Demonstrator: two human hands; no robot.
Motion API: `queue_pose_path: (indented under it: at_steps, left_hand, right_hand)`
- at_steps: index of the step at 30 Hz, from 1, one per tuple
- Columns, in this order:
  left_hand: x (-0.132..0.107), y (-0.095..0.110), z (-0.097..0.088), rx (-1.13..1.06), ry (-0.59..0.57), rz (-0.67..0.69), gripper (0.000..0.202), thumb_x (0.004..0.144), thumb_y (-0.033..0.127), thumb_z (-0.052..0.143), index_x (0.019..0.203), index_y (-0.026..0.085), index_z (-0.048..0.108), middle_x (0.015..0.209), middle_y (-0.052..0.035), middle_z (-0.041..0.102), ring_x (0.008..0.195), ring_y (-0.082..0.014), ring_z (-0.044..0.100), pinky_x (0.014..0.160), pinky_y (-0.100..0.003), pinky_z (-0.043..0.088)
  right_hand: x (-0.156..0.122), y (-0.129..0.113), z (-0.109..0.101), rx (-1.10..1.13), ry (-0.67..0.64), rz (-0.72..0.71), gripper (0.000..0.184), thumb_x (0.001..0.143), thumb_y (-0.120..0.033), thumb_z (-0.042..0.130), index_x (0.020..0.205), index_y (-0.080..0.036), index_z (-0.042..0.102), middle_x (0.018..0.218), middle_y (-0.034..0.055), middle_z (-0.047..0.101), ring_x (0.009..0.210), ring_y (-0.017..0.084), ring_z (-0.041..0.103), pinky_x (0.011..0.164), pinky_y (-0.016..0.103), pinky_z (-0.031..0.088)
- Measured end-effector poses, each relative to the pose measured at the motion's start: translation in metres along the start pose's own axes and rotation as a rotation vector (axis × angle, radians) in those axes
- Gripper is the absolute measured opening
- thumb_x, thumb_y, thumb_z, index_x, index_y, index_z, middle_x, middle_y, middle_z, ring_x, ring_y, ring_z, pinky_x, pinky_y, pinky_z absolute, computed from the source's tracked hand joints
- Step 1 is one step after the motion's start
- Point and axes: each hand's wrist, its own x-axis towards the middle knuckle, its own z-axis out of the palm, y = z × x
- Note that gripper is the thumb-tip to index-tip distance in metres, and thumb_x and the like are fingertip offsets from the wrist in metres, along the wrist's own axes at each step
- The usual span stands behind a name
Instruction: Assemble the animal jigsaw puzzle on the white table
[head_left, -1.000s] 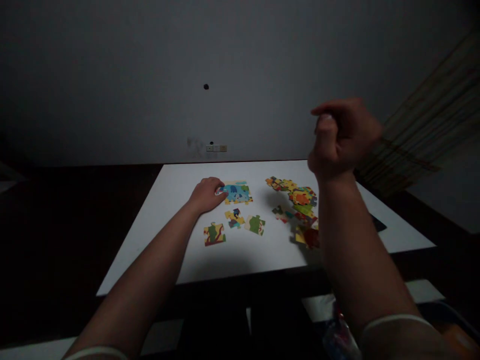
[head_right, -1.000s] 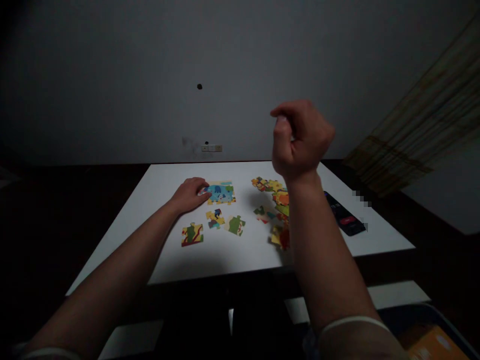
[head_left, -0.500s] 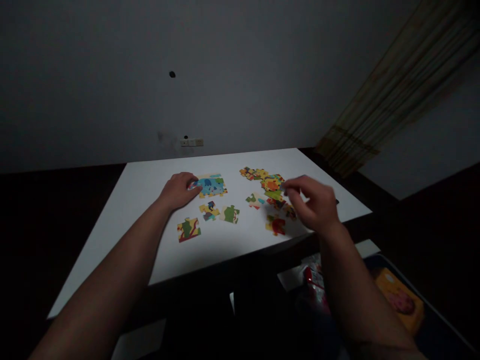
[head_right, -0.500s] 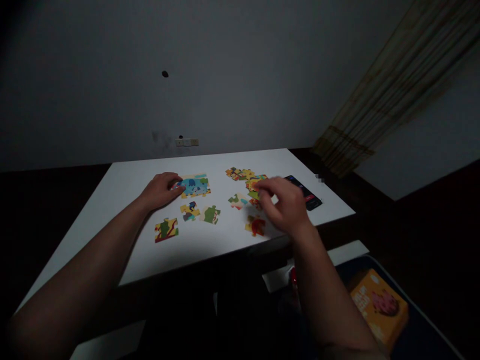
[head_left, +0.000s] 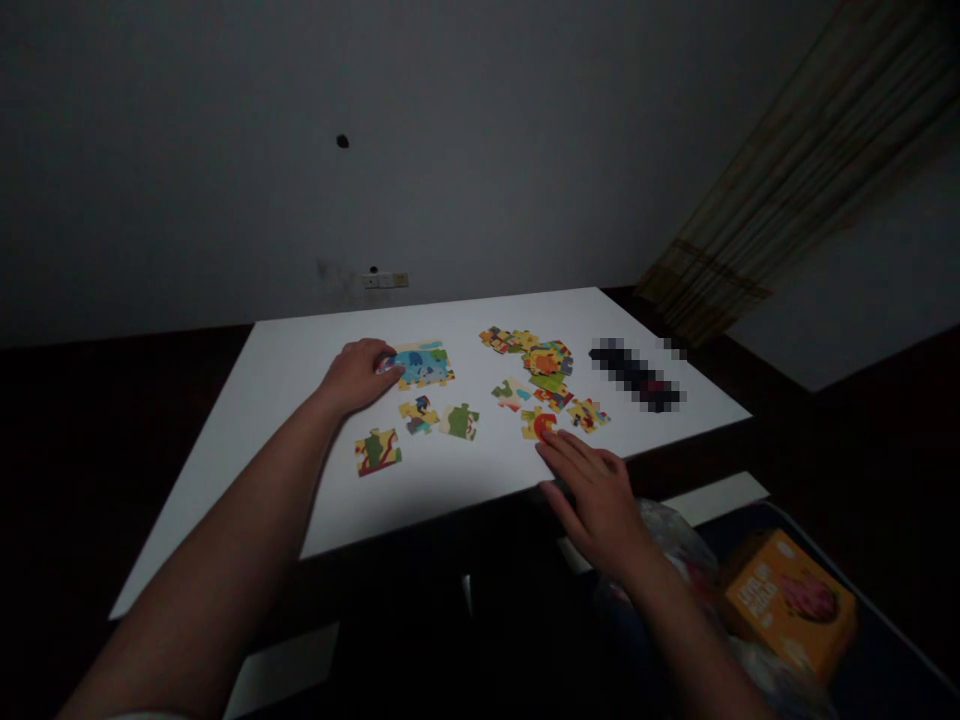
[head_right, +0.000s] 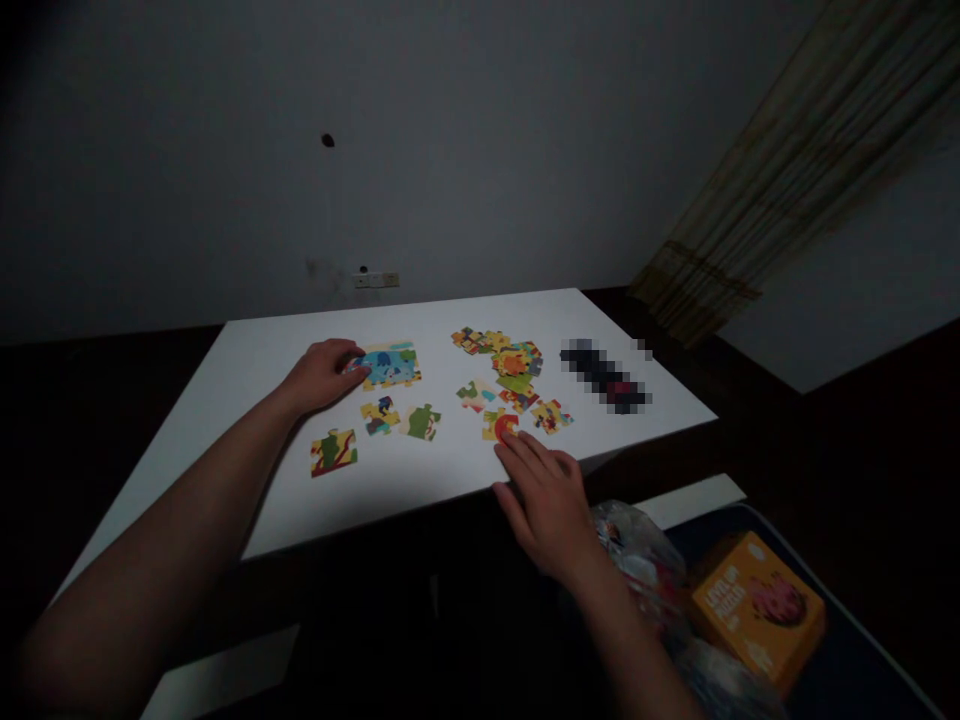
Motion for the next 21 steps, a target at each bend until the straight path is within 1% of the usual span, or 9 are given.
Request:
queue_pose_path:
  at_steps: [3,5,7,9,13,17,21]
  left_hand:
    - [-0.001,0.001,-0.001,0.050,-0.007,0.037,0.035,0.085,0.048,0.057,0.107,0.024,0.069,0.108,-0.0080,0.070,0.107,-0.0292,0.061,0.100,-0.044,0.046]
    - [-0.002,0.000,0.000,0.066,0.003,0.050,0.036,0.087,0.048,0.056,0.109,0.023,0.069,0.110,-0.0081,0.070,0.107,-0.0287,0.061,0.100,-0.043,0.046]
    - [-0.002,-0.002,0.001,0.075,0.002,0.052,0.037,0.088,0.049,0.055,0.111,0.023,0.069,0.112,-0.0081,0.070,0.108,-0.0289,0.061,0.101,-0.043,0.046]
    - [-0.001,-0.004,0.003,0.077,0.000,0.050,0.038,0.088,0.049,0.055,0.112,0.023,0.069,0.115,-0.0083,0.069,0.111,-0.0294,0.060,0.102,-0.043,0.045]
    - [-0.001,-0.008,0.007,0.063,0.024,0.051,0.039,0.087,0.049,0.057,0.114,0.023,0.069,0.122,-0.0095,0.067,0.116,-0.0306,0.059,0.104,-0.044,0.045]
    - [-0.002,-0.008,0.009,0.053,0.034,0.037,0.040,0.087,0.049,0.058,0.115,0.023,0.069,0.123,-0.0101,0.067,0.118,-0.0316,0.058,0.104,-0.045,0.045]
    - [-0.002,-0.009,0.008,0.046,0.036,0.056,0.041,0.087,0.050,0.058,0.115,0.022,0.070,0.121,-0.0106,0.067,0.116,-0.0313,0.059,0.103,-0.045,0.045]
  right_hand:
    - [0.025,-0.010,-0.005,-0.025,0.011,-0.031,0.041,0.099,-0.034,0.052,0.139,-0.036,0.059,0.151,0.0043,0.054,0.139,0.036,0.049,0.106,0.065,0.042]
    - [0.044,-0.022,-0.008,-0.004,-0.007,-0.086,0.035,0.099,-0.032,0.052,0.132,-0.033,0.063,0.148,0.0039,0.057,0.137,0.034,0.050,0.107,0.061,0.042]
    - [0.064,-0.036,-0.011,0.024,-0.043,-0.134,0.034,0.100,-0.029,0.051,0.131,-0.032,0.063,0.142,0.0030,0.062,0.132,0.032,0.053,0.106,0.057,0.043]
    - [0.083,-0.047,-0.009,0.034,-0.089,-0.164,0.036,0.099,-0.028,0.051,0.133,-0.031,0.061,0.137,0.0038,0.065,0.129,0.032,0.054,0.106,0.055,0.043]
    - [0.113,-0.059,0.005,0.048,-0.179,-0.211,0.043,0.093,-0.029,0.060,0.136,-0.028,0.059,0.136,0.0078,0.065,0.131,0.034,0.050,0.108,0.052,0.043]
    - [0.124,-0.060,0.017,0.074,-0.200,-0.216,0.037,0.092,-0.023,0.061,0.128,-0.028,0.062,0.122,0.0090,0.070,0.122,0.032,0.055,0.105,0.049,0.046]
    - [0.121,-0.060,0.017,0.103,-0.215,-0.197,0.040,0.090,-0.020,0.062,0.130,-0.026,0.061,0.123,0.0110,0.068,0.116,0.031,0.059,0.101,0.047,0.049]
